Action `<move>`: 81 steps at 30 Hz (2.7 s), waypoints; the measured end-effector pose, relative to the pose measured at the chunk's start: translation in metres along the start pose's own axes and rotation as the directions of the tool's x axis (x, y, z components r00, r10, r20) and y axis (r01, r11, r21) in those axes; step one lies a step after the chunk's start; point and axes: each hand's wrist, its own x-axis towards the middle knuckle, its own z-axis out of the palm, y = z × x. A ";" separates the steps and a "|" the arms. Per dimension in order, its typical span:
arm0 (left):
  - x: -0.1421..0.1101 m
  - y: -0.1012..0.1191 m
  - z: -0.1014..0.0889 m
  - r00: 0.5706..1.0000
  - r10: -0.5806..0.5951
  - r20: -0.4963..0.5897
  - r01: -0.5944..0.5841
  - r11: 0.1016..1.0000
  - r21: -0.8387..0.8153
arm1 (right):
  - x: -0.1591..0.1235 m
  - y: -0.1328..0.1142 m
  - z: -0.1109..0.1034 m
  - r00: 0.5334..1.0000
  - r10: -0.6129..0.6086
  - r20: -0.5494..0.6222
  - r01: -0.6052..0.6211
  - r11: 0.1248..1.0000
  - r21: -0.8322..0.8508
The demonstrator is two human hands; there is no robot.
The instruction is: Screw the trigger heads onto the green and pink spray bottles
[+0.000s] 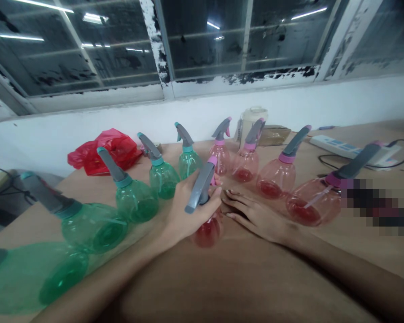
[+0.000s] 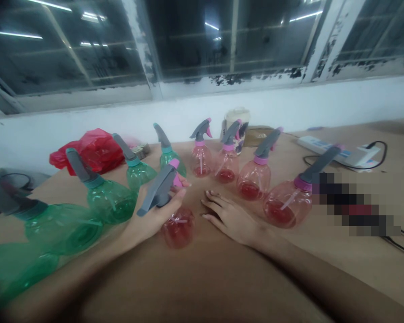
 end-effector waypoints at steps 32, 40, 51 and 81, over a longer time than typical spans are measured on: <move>-0.004 -0.012 0.005 1.000 -0.013 -0.014 0.012 0.997 -0.072 | -0.001 -0.003 -0.003 1.000 0.003 0.004 -0.003 1.000 -0.018; -0.004 -0.012 0.002 0.999 -0.031 0.034 0.033 0.997 -0.065 | 0.000 -0.001 -0.003 1.000 -0.017 -0.007 0.017 1.000 0.002; 0.000 0.001 -0.006 0.996 0.009 0.094 -0.002 0.997 -0.074 | -0.001 0.002 0.000 1.000 -0.025 -0.007 0.025 1.000 -0.018; -0.005 -0.013 0.000 0.998 0.022 0.067 -0.019 0.999 -0.049 | 0.000 0.000 -0.002 1.000 -0.019 -0.006 0.018 0.999 -0.026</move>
